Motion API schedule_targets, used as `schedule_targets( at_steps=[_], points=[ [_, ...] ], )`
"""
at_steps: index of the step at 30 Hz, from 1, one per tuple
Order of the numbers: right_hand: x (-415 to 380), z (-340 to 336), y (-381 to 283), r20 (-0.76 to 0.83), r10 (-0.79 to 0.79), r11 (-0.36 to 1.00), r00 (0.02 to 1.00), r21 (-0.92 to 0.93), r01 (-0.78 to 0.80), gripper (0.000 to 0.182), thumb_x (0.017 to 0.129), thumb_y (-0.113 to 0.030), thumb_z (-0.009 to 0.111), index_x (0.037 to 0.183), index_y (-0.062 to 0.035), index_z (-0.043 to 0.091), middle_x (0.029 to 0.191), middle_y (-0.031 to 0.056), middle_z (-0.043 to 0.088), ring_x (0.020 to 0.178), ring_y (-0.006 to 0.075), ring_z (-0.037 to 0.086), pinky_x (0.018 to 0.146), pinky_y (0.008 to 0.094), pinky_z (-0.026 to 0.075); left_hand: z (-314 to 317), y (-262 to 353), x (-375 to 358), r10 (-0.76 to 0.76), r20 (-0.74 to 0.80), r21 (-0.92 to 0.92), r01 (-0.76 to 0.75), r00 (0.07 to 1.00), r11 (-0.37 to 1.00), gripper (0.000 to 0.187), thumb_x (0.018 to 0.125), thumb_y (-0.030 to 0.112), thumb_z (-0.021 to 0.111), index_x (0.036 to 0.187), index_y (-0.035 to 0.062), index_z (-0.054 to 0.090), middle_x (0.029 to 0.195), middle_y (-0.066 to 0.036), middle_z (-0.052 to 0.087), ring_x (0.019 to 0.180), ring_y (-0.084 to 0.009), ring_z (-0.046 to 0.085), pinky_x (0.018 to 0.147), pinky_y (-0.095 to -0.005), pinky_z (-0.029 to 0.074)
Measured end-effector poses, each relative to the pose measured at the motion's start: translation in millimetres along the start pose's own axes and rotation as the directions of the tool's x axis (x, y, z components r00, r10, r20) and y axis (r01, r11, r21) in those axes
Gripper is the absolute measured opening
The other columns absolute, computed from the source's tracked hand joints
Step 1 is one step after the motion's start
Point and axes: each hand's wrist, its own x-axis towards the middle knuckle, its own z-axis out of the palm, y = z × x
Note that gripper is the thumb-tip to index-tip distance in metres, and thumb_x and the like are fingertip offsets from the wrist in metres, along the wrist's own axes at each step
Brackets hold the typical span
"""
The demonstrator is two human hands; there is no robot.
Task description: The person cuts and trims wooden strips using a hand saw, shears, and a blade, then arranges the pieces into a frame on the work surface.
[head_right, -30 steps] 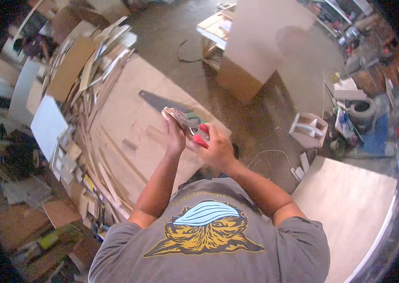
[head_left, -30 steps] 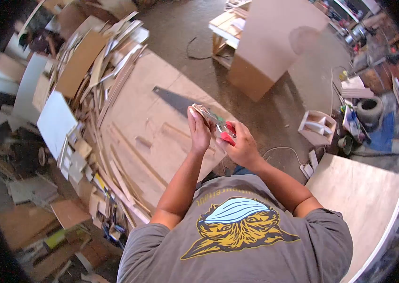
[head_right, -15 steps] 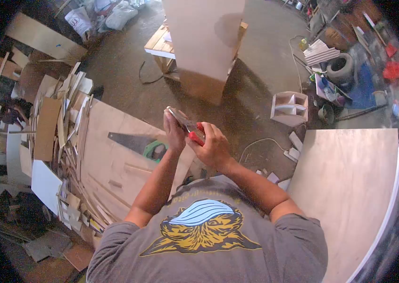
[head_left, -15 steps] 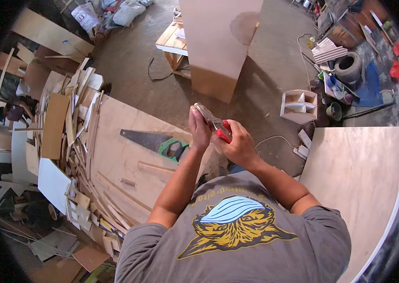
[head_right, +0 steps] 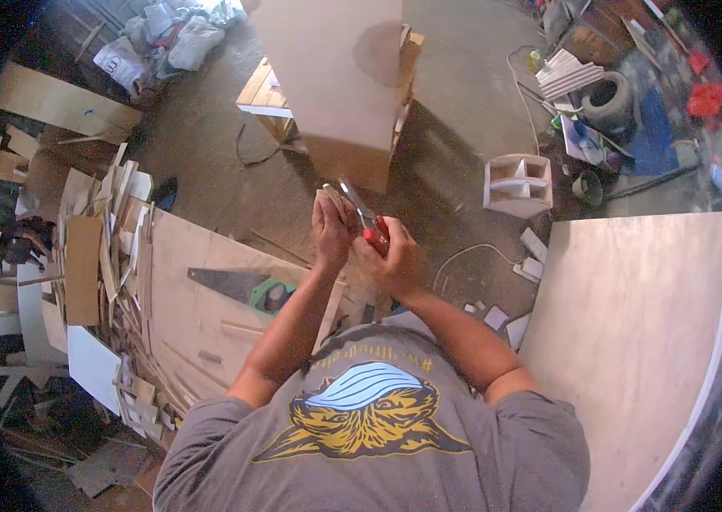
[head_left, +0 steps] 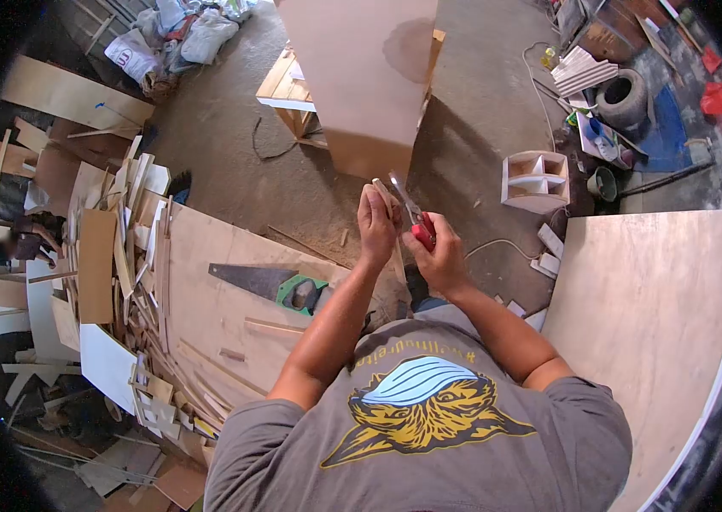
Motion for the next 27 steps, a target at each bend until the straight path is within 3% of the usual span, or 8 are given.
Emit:
schedule_targets(
  at_steps=[9, 12, 15, 19, 20, 21, 25, 27],
  points=[
    [9, -15, 2, 0.076, -0.037, 0.982, 0.996, -0.181, 0.05, 0.055, 0.09, -0.039, 0.078, 0.124, -0.0003, 0.061, 0.111, 0.0236, 0.068, 0.099, 0.041, 0.07, 0.083, 0.048, 0.056, 12, -11, 10, 0.012, -0.109, 0.04, -0.008, 0.994, 0.999, 0.036, 0.115, 0.044, 0.037, 0.093, 0.0163, 0.046, 0.069, 0.005, 0.046, 0.053, -0.0043, 0.04, 0.046, -0.0226, 0.034],
    [11, -16, -1, 0.106, -0.028, 0.979, 0.994, -0.198, 0.049, 0.051, 0.09, -0.039, 0.077, 0.121, -0.0011, 0.062, 0.103, 0.0214, 0.07, 0.095, 0.0401, 0.071, 0.08, 0.0476, 0.056, 0, -8, 6, 0.023, -0.048, 0.034, -0.021, 0.999, 0.999, 0.033, 0.115, 0.041, 0.039, 0.103, 0.015, 0.055, 0.086, 0.006, 0.053, 0.074, -0.0045, 0.05, 0.064, -0.0243, 0.045],
    [11, -10, -3, 0.145, 0.022, 0.988, 0.989, -0.152, 0.0, 0.048, 0.091, -0.039, 0.078, 0.117, -0.0013, 0.064, 0.092, 0.0185, 0.07, 0.086, 0.0361, 0.071, 0.075, 0.0452, 0.055, -1, 0, 5, 0.067, -0.095, 0.109, -0.057, 0.993, 0.992, 0.04, 0.114, 0.047, 0.038, 0.091, 0.0153, 0.047, 0.068, 0.004, 0.046, 0.053, -0.0057, 0.042, 0.045, -0.0242, 0.033],
    [8, 19, 5, 0.149, 0.088, 0.995, 0.985, 0.031, -0.094, 0.045, 0.09, -0.035, 0.08, 0.113, -0.0012, 0.063, 0.088, 0.0174, 0.07, 0.081, 0.0301, 0.071, 0.072, 0.0416, 0.054, -36, 22, 2, -0.02, -0.151, -0.062, 0.01, 0.988, 0.998, 0.057, 0.11, 0.061, 0.032, 0.086, 0.0128, 0.051, 0.065, -0.001, 0.048, 0.052, -0.0137, 0.043, 0.049, -0.0297, 0.038],
    [6, 28, 7, 0.155, 0.103, 0.991, 0.983, 0.067, -0.115, 0.044, 0.09, -0.034, 0.081, 0.113, -0.0012, 0.063, 0.089, 0.0175, 0.07, 0.081, 0.0288, 0.07, 0.073, 0.0406, 0.054, -50, 28, 0, -0.023, -0.219, -0.165, -0.013, 0.975, 0.986, 0.058, 0.11, 0.062, 0.032, 0.087, 0.0121, 0.051, 0.066, -0.002, 0.048, 0.053, -0.0154, 0.043, 0.051, -0.0314, 0.04],
    [4, 34, 8, 0.262, 0.232, 0.961, 0.937, 0.085, -0.262, 0.052, 0.083, -0.036, 0.085, 0.116, -0.0023, 0.063, 0.1, 0.0176, 0.074, 0.093, 0.0353, 0.074, 0.081, 0.0452, 0.057, -58, 45, -4, -0.03, -0.291, -0.264, -0.05, 0.956, 0.963, 0.059, 0.109, 0.063, 0.032, 0.087, 0.0115, 0.051, 0.067, -0.003, 0.049, 0.054, -0.017, 0.044, 0.054, -0.033, 0.041],
    [-24, 72, 10, 0.375, -0.005, 0.996, 0.927, -0.084, 0.039, 0.049, 0.083, -0.031, 0.084, 0.118, -0.0024, 0.062, 0.103, 0.0188, 0.074, 0.097, 0.0361, 0.074, 0.083, 0.0454, 0.058, -136, 78, -42, -0.034, -0.556, -0.373, -0.214, 0.83, 0.903, 0.058, 0.108, 0.065, 0.034, 0.095, 0.0106, 0.05, 0.079, -0.005, 0.051, 0.066, -0.0215, 0.05, 0.067, -0.0387, 0.046],
    [-41, 97, 9, 0.495, -0.012, 0.994, 0.869, -0.088, 0.064, 0.045, 0.086, -0.028, 0.084, 0.116, -0.0028, 0.063, 0.1, 0.0169, 0.073, 0.092, 0.033, 0.073, 0.081, 0.0421, 0.057, -168, 95, -75, -0.066, -0.689, -0.351, -0.252, 0.721, 0.902, 0.055, 0.108, 0.064, 0.034, 0.101, 0.0111, 0.05, 0.085, -0.006, 0.051, 0.073, -0.0219, 0.051, 0.074, -0.0393, 0.047]
  ],
)
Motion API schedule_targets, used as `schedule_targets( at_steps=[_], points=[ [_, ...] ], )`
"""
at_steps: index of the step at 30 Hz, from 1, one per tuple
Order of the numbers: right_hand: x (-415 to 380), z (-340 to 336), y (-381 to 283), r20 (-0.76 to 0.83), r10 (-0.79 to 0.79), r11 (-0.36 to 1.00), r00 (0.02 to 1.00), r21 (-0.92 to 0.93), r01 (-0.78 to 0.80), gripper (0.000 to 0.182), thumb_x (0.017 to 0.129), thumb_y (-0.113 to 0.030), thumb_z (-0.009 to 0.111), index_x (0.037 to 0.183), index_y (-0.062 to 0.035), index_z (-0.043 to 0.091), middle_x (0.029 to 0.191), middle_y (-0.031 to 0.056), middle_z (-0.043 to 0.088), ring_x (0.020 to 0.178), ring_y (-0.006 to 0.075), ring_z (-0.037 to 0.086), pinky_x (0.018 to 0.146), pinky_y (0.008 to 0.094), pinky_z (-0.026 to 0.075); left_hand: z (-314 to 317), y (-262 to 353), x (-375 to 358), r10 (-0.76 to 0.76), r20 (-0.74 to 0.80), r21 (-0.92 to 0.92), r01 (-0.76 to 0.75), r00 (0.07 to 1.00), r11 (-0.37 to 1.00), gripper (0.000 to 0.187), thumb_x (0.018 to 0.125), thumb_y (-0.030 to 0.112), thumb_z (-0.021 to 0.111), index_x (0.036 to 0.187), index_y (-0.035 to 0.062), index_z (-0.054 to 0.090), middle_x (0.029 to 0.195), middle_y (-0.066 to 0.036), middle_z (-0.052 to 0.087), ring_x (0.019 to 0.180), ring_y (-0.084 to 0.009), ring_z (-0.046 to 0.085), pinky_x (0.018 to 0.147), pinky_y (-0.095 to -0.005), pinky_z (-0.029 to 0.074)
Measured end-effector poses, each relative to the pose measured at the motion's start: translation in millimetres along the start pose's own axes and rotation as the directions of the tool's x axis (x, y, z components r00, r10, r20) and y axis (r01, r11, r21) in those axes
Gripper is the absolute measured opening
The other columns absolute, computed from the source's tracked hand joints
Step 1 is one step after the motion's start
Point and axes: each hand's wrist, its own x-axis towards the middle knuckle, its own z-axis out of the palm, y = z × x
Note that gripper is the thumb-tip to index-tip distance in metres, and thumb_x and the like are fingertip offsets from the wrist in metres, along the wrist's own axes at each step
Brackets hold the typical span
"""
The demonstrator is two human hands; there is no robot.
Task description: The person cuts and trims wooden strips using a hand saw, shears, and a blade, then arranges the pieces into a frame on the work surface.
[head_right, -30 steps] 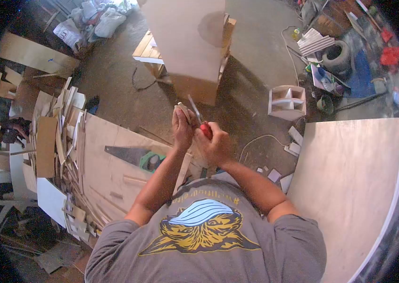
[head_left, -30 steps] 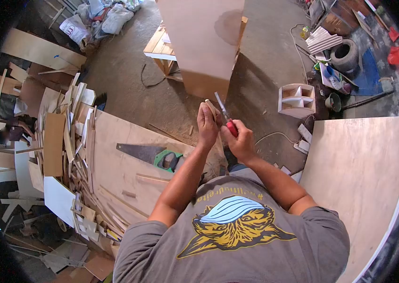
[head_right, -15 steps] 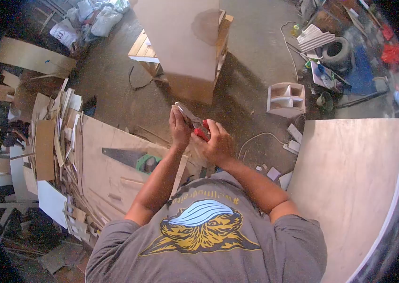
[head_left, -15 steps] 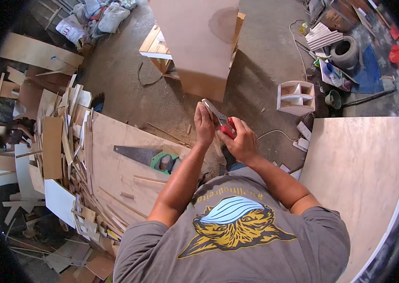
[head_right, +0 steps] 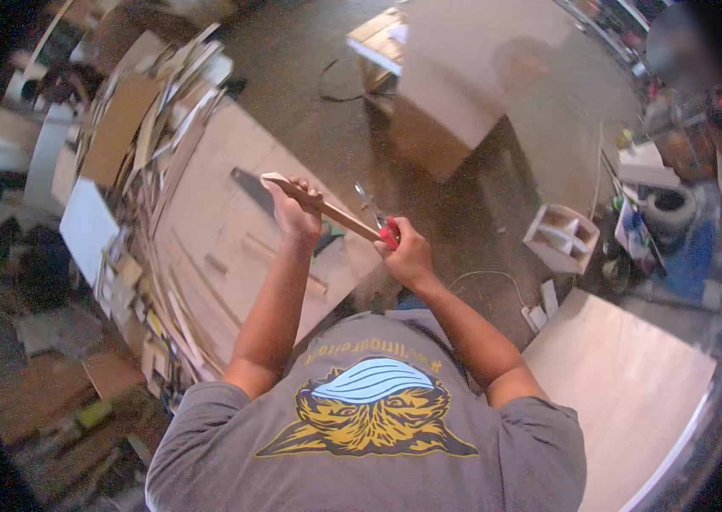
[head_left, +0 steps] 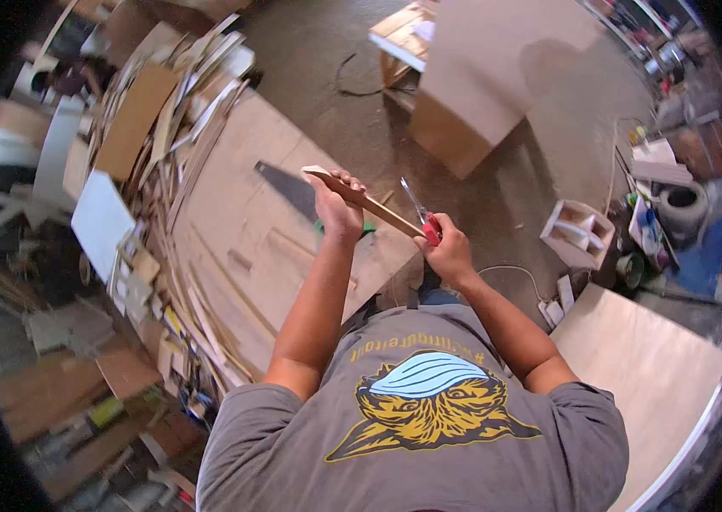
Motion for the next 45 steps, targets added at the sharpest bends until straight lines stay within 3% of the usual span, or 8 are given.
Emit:
schedule_targets(
  at_steps=[4, 8, 11, 18, 27, 33, 39, 45],
  points=[
    [-7, 82, 10, 0.281, -0.028, 0.967, 0.959, 0.252, -0.045, 0.035, 0.088, -0.015, 0.082, 0.115, -0.0024, 0.064, 0.096, 0.0113, 0.072, 0.089, 0.0232, 0.071, 0.082, 0.0371, 0.056, -98, 43, 5, 0.069, -0.117, -0.056, -0.076, 0.991, 0.996, 0.05, 0.108, 0.06, 0.041, 0.112, 0.0115, 0.053, 0.095, -0.007, 0.056, 0.082, -0.0239, 0.057, 0.081, -0.0413, 0.051],
    [-20, 150, -22, 0.415, -0.085, 0.949, 0.906, 0.311, -0.053, 0.038, 0.086, -0.018, 0.081, 0.116, -0.0012, 0.065, 0.099, 0.0153, 0.073, 0.093, 0.0237, 0.07, 0.085, 0.0387, 0.054, -177, 73, -24, -0.03, -0.288, 0.485, 0.173, 0.957, 0.857, 0.041, 0.106, 0.049, 0.056, 0.12, 0.0111, 0.058, 0.1, -0.007, 0.064, 0.089, -0.02, 0.063, 0.076, -0.0389, 0.052],
    [-33, 204, -49, 0.468, -0.01, 0.978, 0.884, 0.189, -0.089, 0.036, 0.088, -0.022, 0.082, 0.114, -0.0045, 0.065, 0.1, 0.0091, 0.07, 0.092, 0.0159, 0.066, 0.083, 0.0346, 0.054, -233, 90, -47, -0.033, -0.335, 0.566, 0.229, 0.942, 0.792, 0.041, 0.104, 0.048, 0.061, 0.116, 0.0094, 0.061, 0.093, -0.005, 0.064, 0.078, -0.0173, 0.063, 0.066, -0.0351, 0.052],
    [-58, 316, -77, 0.552, 0.139, 0.96, 0.822, -0.279, 0.025, 0.071, 0.087, -0.054, 0.073, 0.133, -0.0016, 0.06, 0.127, 0.0207, 0.067, 0.12, 0.0359, 0.064, 0.1, 0.048, 0.05, -325, 171, -61, 0.345, -0.477, 0.589, 0.003, 0.808, 0.808, 0.032, 0.103, 0.039, 0.067, 0.101, 0.0071, 0.063, 0.077, -0.002, 0.064, 0.054, -0.0109, 0.059, 0.053, -0.0273, 0.052],
    [-94, 389, -68, 0.402, -0.077, 0.692, 0.912, -0.637, 0.339, 0.082, 0.076, -0.065, 0.079, 0.129, -0.0064, 0.058, 0.121, 0.0143, 0.061, 0.118, 0.0329, 0.057, 0.102, 0.0516, 0.041, -360, 211, -57, 0.475, -0.468, 0.593, -0.134, 0.746, 0.794, 0.033, 0.104, 0.036, 0.066, 0.096, 0.0049, 0.059, 0.076, -0.004, 0.063, 0.055, -0.0134, 0.062, 0.055, -0.0302, 0.056],
    [-91, 367, -58, 0.382, -0.306, 0.744, 0.872, -0.476, 0.469, 0.073, 0.081, -0.058, 0.08, 0.131, -0.0089, 0.058, 0.121, 0.014, 0.062, 0.117, 0.0331, 0.057, 0.102, 0.0512, 0.042, -366, 200, -45, 0.402, -0.499, 0.541, -0.086, 0.768, 0.837, 0.031, 0.104, 0.037, 0.067, 0.098, 0.0075, 0.058, 0.078, -0.004, 0.063, 0.056, -0.0155, 0.063, 0.055, -0.031, 0.057],
    [-56, 329, -34, 0.466, -0.249, 0.965, 0.849, 0.195, 0.176, 0.042, 0.095, -0.03, 0.075, 0.126, -0.0052, 0.065, 0.094, 0.015, 0.073, 0.085, 0.0296, 0.071, 0.076, 0.0387, 0.056, -350, 166, -37, 0.309, -0.42, 0.469, -0.087, 0.853, 0.879, 0.028, 0.104, 0.033, 0.067, 0.098, 0.007, 0.059, 0.078, -0.004, 0.064, 0.057, -0.0155, 0.064, 0.055, -0.0305, 0.057],
    [-22, 284, -12, 0.349, -0.18, 0.983, 0.92, 0.089, 0.158, 0.04, 0.091, -0.031, 0.076, 0.12, -0.0052, 0.067, 0.106, 0.0167, 0.072, 0.098, 0.0327, 0.07, 0.086, 0.043, 0.055, -315, 112, -29, 0.171, -0.34, 0.483, 0.016, 0.925, 0.875, 0.03, 0.1, 0.031, 0.072, 0.097, 0.0034, 0.062, 0.075, -0.006, 0.067, 0.057, -0.0152, 0.065, 0.056, -0.0304, 0.057]
  ],
)
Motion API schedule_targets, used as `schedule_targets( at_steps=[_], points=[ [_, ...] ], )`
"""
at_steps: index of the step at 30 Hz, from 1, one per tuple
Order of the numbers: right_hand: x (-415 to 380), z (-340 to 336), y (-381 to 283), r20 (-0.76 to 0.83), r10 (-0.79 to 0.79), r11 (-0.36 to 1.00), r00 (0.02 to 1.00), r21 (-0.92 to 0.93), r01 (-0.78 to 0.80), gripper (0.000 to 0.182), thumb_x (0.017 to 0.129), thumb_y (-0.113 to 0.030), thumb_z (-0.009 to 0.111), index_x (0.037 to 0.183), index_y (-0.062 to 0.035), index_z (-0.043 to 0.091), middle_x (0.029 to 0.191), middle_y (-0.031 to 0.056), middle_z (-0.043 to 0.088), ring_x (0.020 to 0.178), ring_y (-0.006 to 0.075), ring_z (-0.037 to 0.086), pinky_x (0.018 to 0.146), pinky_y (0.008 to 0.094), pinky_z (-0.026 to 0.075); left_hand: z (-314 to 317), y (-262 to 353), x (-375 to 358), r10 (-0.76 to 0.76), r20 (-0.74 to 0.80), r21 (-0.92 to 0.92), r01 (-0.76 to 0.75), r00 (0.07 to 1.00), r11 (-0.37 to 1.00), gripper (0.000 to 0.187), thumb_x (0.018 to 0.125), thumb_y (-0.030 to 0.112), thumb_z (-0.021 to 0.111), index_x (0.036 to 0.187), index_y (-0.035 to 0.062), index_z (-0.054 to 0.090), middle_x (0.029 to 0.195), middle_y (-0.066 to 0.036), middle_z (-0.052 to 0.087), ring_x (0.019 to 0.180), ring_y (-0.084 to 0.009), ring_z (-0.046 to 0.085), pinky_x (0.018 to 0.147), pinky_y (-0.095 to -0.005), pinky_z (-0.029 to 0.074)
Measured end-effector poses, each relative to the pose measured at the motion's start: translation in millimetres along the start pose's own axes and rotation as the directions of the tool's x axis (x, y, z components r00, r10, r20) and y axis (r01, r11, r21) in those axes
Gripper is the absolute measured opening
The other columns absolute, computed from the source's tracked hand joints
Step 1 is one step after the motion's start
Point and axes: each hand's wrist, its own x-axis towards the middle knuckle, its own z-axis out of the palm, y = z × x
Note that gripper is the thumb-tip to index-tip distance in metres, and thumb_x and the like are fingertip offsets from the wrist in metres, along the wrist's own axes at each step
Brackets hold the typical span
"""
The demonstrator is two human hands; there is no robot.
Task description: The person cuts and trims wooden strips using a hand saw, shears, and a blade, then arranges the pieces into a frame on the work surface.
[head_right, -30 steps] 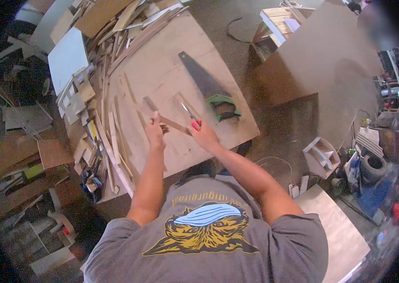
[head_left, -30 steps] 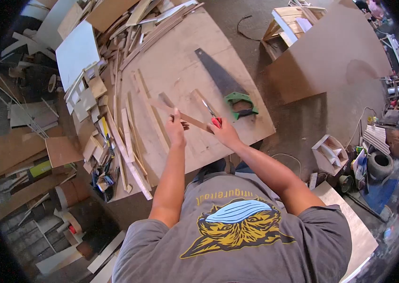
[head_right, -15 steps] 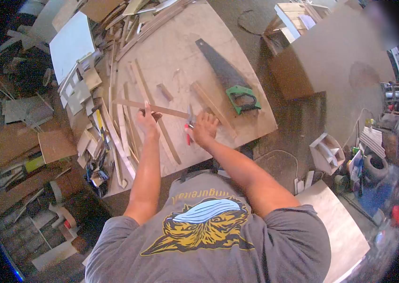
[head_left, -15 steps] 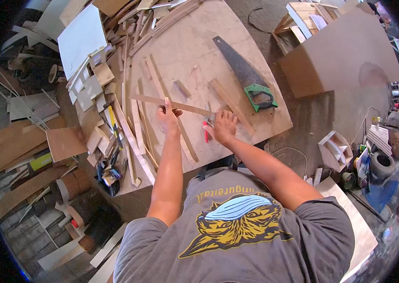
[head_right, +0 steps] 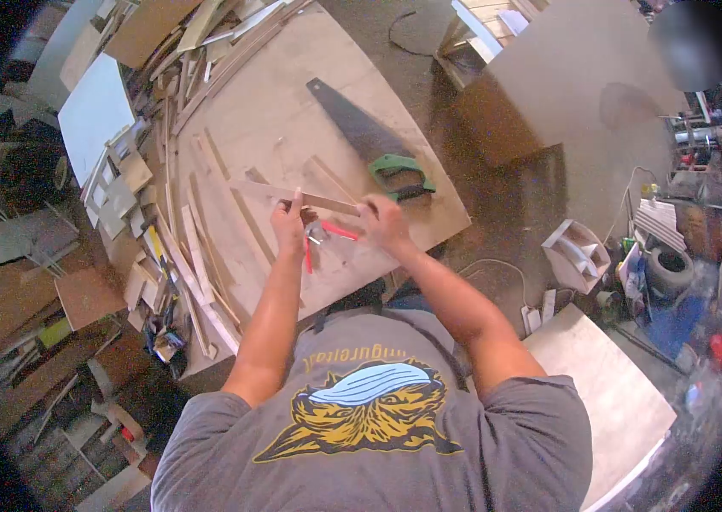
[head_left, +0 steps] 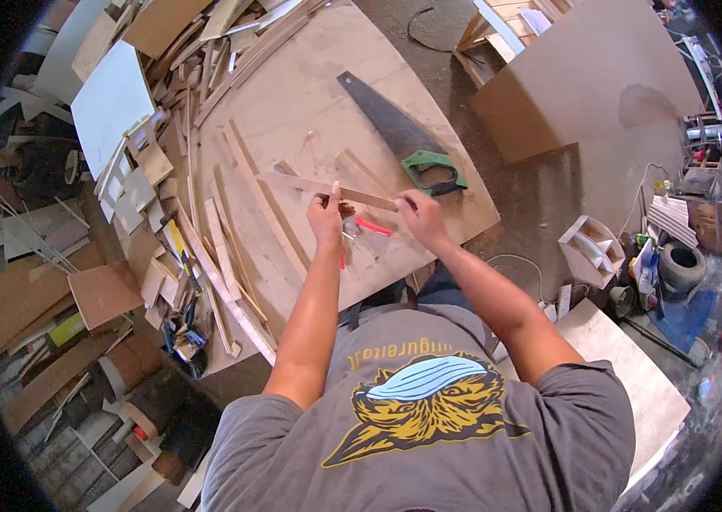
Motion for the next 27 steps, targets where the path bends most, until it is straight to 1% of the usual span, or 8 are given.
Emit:
schedule_targets(
  at_steps=[3, 7, 11, 15, 19, 22, 26, 27],
  points=[
    [15, -49, 6, -0.051, -0.361, 0.754, 0.931, -0.604, 0.259, 0.049, 0.087, -0.032, 0.077, 0.127, -0.0076, 0.063, 0.121, 0.0135, 0.066, 0.118, 0.0325, 0.062, 0.098, 0.0442, 0.049, 19, -7, 4, 0.016, -0.013, 0.032, -0.015, 1.0, 0.999, 0.03, 0.1, 0.029, 0.073, 0.092, 0.0028, 0.062, 0.074, -0.007, 0.067, 0.059, -0.0159, 0.066, 0.057, -0.031, 0.059],
    [31, -75, 34, 0.312, -0.235, 0.544, 0.92, -0.743, 0.391, 0.046, 0.084, -0.036, 0.078, 0.12, -0.0112, 0.061, 0.115, 0.0087, 0.062, 0.117, 0.0289, 0.058, 0.099, 0.0426, 0.047, 49, -13, 7, -0.007, -0.016, 0.041, 0.008, 1.0, 0.999, 0.03, 0.1, 0.029, 0.073, 0.091, 0.0028, 0.062, 0.077, -0.009, 0.068, 0.061, -0.0166, 0.068, 0.059, -0.0313, 0.06],
    [46, -95, 39, 0.389, -0.414, 0.552, 0.823, -0.612, 0.566, 0.035, 0.087, -0.032, 0.076, 0.113, -0.013, 0.063, 0.108, 0.0102, 0.064, 0.107, 0.0292, 0.063, 0.089, 0.0424, 0.05, 71, -23, 9, -0.002, -0.024, 0.068, 0.004, 1.0, 0.998, 0.029, 0.1, 0.028, 0.073, 0.096, 0.0026, 0.061, 0.079, -0.009, 0.069, 0.063, -0.0171, 0.07, 0.059, -0.0315, 0.061],
    [45, -133, 43, -0.105, -0.323, 0.929, 0.94, -0.222, 0.294, 0.023, 0.098, -0.025, 0.07, 0.108, -0.0062, 0.06, 0.089, 0.0196, 0.065, 0.079, 0.0376, 0.068, 0.072, 0.0497, 0.054, 104, -28, 7, 0.027, -0.002, 0.097, -0.027, 1.0, 0.995, 0.028, 0.1, 0.026, 0.072, 0.104, 0.0014, 0.058, 0.081, -0.01, 0.069, 0.065, -0.0186, 0.071, 0.059, -0.0327, 0.061],
    [31, -194, 45, -0.368, -0.241, 0.967, 0.898, -0.009, 0.256, 0.017, 0.098, -0.015, 0.071, 0.107, -0.004, 0.062, 0.083, 0.0163, 0.065, 0.073, 0.0305, 0.068, 0.067, 0.0393, 0.052, 164, -44, 17, 0.042, 0.027, 0.134, -0.045, 0.999, 0.99, 0.03, 0.1, 0.025, 0.073, 0.106, -0.0005, 0.059, 0.088, -0.013, 0.07, 0.071, -0.0216, 0.073, 0.064, -0.0366, 0.064],
    [8, -229, 57, -0.483, -0.168, 0.984, 0.859, -0.034, 0.174, 0.019, 0.095, -0.012, 0.073, 0.107, -0.0051, 0.061, 0.084, 0.0192, 0.067, 0.077, 0.0351, 0.072, 0.067, 0.0405, 0.054, 211, -69, 42, 0.014, 0.098, 0.086, -0.022, 0.995, 0.996, 0.03, 0.1, 0.023, 0.073, 0.109, -0.0013, 0.058, 0.093, -0.014, 0.07, 0.073, -0.0232, 0.073, 0.065, -0.0374, 0.064],
    [-14, -263, 76, -0.563, -0.078, 0.997, 0.823, -0.022, 0.079, 0.018, 0.096, -0.012, 0.073, 0.107, -0.0046, 0.06, 0.083, 0.0164, 0.067, 0.075, 0.0294, 0.071, 0.067, 0.0401, 0.053, 245, -108, 78, 0.045, 0.099, 0.074, -0.052, 0.994, 0.996, 0.031, 0.1, 0.022, 0.072, 0.115, -0.0024, 0.059, 0.093, -0.014, 0.07, 0.075, -0.0242, 0.074, 0.064, -0.0372, 0.064],
    [-19, -266, 90, -0.585, -0.07, 0.997, 0.808, -0.008, 0.081, 0.015, 0.099, -0.014, 0.07, 0.106, -0.0038, 0.061, 0.078, 0.0088, 0.064, 0.067, 0.0152, 0.062, 0.062, 0.0345, 0.05, 253, -100, 72, 0.054, 0.049, 0.189, -0.062, 0.997, 0.98, 0.034, 0.1, 0.025, 0.073, 0.115, -0.0041, 0.063, 0.091, -0.014, 0.071, 0.073, -0.0231, 0.074, 0.06, -0.0363, 0.062]
  ],
)
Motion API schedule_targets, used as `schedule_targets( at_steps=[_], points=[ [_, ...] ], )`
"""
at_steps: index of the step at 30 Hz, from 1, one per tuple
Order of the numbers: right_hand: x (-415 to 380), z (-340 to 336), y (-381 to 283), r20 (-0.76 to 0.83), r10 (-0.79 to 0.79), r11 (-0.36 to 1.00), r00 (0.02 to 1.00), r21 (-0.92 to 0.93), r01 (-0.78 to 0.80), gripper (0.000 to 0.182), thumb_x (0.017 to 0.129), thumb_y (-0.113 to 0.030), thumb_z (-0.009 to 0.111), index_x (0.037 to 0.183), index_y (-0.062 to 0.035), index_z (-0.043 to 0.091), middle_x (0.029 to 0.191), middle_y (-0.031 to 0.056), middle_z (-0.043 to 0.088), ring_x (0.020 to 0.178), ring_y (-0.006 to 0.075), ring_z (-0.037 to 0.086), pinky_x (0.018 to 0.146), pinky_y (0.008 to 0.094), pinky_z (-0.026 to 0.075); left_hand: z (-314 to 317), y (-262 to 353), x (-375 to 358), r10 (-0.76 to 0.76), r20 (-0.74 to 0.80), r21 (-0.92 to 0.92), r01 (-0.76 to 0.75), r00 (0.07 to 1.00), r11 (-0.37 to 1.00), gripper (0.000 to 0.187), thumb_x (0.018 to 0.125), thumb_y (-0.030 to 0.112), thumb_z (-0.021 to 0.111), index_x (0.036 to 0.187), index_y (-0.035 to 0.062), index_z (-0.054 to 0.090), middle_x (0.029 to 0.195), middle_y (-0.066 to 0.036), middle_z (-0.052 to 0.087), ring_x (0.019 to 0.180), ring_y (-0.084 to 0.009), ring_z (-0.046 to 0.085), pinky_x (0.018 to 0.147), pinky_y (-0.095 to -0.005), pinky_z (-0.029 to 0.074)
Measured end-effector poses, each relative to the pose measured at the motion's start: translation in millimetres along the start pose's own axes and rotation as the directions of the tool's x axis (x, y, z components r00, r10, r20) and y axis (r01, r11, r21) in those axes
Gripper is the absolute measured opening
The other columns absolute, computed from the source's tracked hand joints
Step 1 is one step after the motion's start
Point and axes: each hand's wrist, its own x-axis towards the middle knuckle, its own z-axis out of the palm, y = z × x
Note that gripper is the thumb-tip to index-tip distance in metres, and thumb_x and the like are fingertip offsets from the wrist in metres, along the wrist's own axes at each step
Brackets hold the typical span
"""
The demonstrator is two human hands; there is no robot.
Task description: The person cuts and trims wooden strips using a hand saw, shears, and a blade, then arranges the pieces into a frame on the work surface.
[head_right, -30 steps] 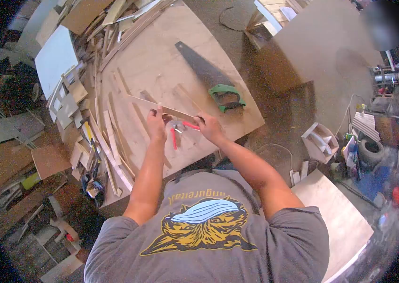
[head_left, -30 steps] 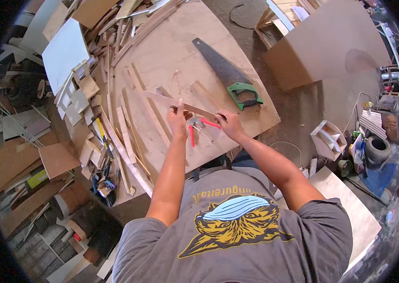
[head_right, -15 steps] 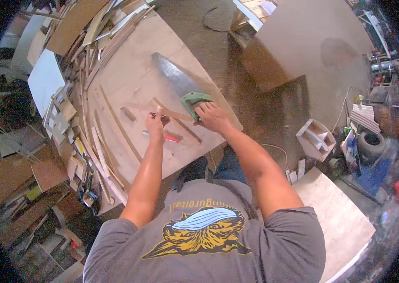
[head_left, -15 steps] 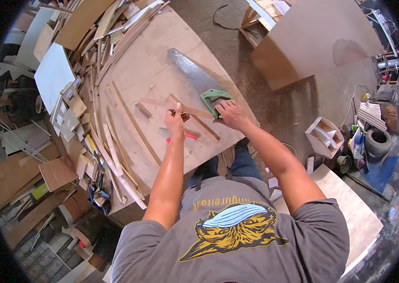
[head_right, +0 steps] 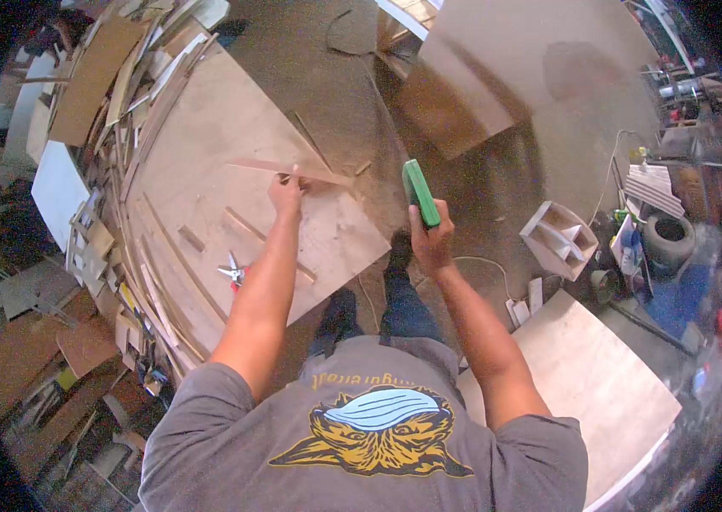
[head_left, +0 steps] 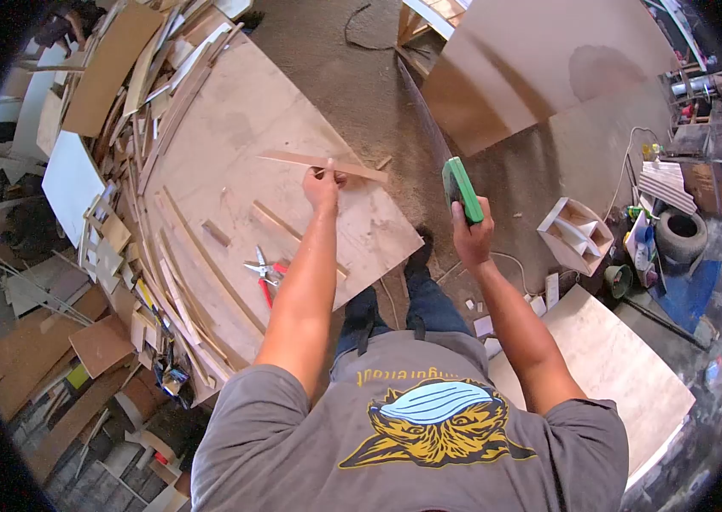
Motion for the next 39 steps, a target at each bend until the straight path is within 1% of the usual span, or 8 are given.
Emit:
schedule_targets(
  at_steps=[4, 7, 10, 14, 16, 22, 25, 39],
  points=[
    [-9, -21, 20, 0.005, 0.052, 0.998, 0.999, -0.018, -0.052, 0.015, 0.099, -0.014, 0.07, 0.106, -0.0045, 0.061, 0.077, 0.0079, 0.064, 0.068, 0.0152, 0.064, 0.061, 0.0347, 0.05, -3, 3, 4, 0.036, -0.08, 0.306, -0.01, 0.996, 0.952, 0.045, 0.096, 0.033, 0.078, 0.106, -0.0088, 0.063, 0.09, -0.017, 0.072, 0.051, -0.0228, 0.068, 0.049, -0.0327, 0.057],
    [-18, -28, 29, 0.061, 0.123, 0.992, 0.991, -0.015, -0.122, 0.017, 0.098, -0.015, 0.071, 0.107, -0.0044, 0.06, 0.08, 0.0112, 0.066, 0.072, 0.0215, 0.067, 0.064, 0.037, 0.051, -10, 11, 11, -0.086, -0.183, 0.579, 0.178, 0.979, 0.796, 0.054, 0.088, 0.039, 0.084, 0.107, -0.007, 0.064, 0.098, -0.019, 0.074, 0.065, -0.0287, 0.073, 0.059, -0.0392, 0.06],
    [-17, -36, 6, 0.186, 0.271, 0.961, 0.944, -0.005, -0.275, 0.023, 0.096, -0.017, 0.073, 0.108, -0.004, 0.059, 0.085, 0.0201, 0.068, 0.079, 0.0362, 0.072, 0.068, 0.0429, 0.054, -4, 16, -4, 0.264, -0.215, 0.713, -0.033, 0.94, 0.7, 0.062, 0.088, 0.049, 0.08, 0.114, -0.0036, 0.063, 0.111, -0.022, 0.073, 0.097, -0.0348, 0.074, 0.085, -0.0481, 0.058],
    [-18, -36, -13, 0.248, 0.146, 0.988, 0.958, 0.011, -0.154, 0.022, 0.098, -0.016, 0.071, 0.109, -0.0041, 0.058, 0.08, 0.022, 0.066, 0.075, 0.0422, 0.071, 0.063, 0.0446, 0.053, 31, 32, -11, 0.458, -0.083, 0.911, -0.119, 0.885, 0.394, 0.064, 0.096, 0.055, 0.065, 0.131, 0.0016, 0.059, 0.137, -0.024, 0.061, 0.136, -0.039, 0.051, 0.115, -0.0556, 0.037],
    [-19, -34, -25, 0.295, 0.193, 0.98, 0.936, -0.012, -0.198, 0.021, 0.098, -0.016, 0.071, 0.11, -0.004, 0.058, 0.08, 0.0221, 0.066, 0.075, 0.0422, 0.071, 0.062, 0.0449, 0.052, 48, 6, 10, 0.59, 0.059, 0.915, -0.281, 0.805, 0.291, 0.067, 0.1, 0.056, 0.055, 0.142, 0.0037, 0.054, 0.152, -0.025, 0.05, 0.148, -0.0407, 0.038, 0.121, -0.0576, 0.027],
    [-19, -29, -49, 0.377, 0.21, 0.975, 0.902, -0.018, -0.22, 0.021, 0.099, -0.016, 0.071, 0.109, -0.0033, 0.058, 0.081, 0.0221, 0.067, 0.078, 0.0423, 0.072, 0.064, 0.0441, 0.054, 79, -13, 22, 0.543, 0.044, 0.949, -0.205, 0.839, 0.239, 0.065, 0.107, 0.049, 0.041, 0.158, 0.0083, 0.038, 0.168, -0.017, 0.03, 0.155, -0.0424, 0.025, 0.124, -0.062, 0.016],
    [-17, -24, -58, 0.353, 0.131, 0.989, 0.926, 0.023, -0.149, 0.014, 0.1, -0.011, 0.068, 0.105, -0.0024, 0.058, 0.072, 0.0102, 0.062, 0.064, 0.0166, 0.062, 0.06, 0.0334, 0.049, 77, -12, 21, 0.562, 0.063, 0.949, -0.223, 0.825, 0.222, 0.064, 0.107, 0.048, 0.041, 0.159, 0.0105, 0.039, 0.167, -0.016, 0.032, 0.156, -0.0402, 0.025, 0.124, -0.0618, 0.017],
    [-32, -23, -55, 0.389, 0.138, 0.987, 0.911, 0.022, -0.159, 0.014, 0.099, -0.01, 0.069, 0.105, -0.0013, 0.06, 0.074, 0.0117, 0.065, 0.066, 0.0187, 0.065, 0.061, 0.0347, 0.051, 76, -32, 35, 0.588, 0.037, 0.973, -0.163, 0.808, 0.163, 0.061, 0.105, 0.044, 0.048, 0.158, 0.0144, 0.041, 0.167, -0.013, 0.034, 0.157, -0.037, 0.024, 0.122, -0.0633, 0.021]
  ],
)
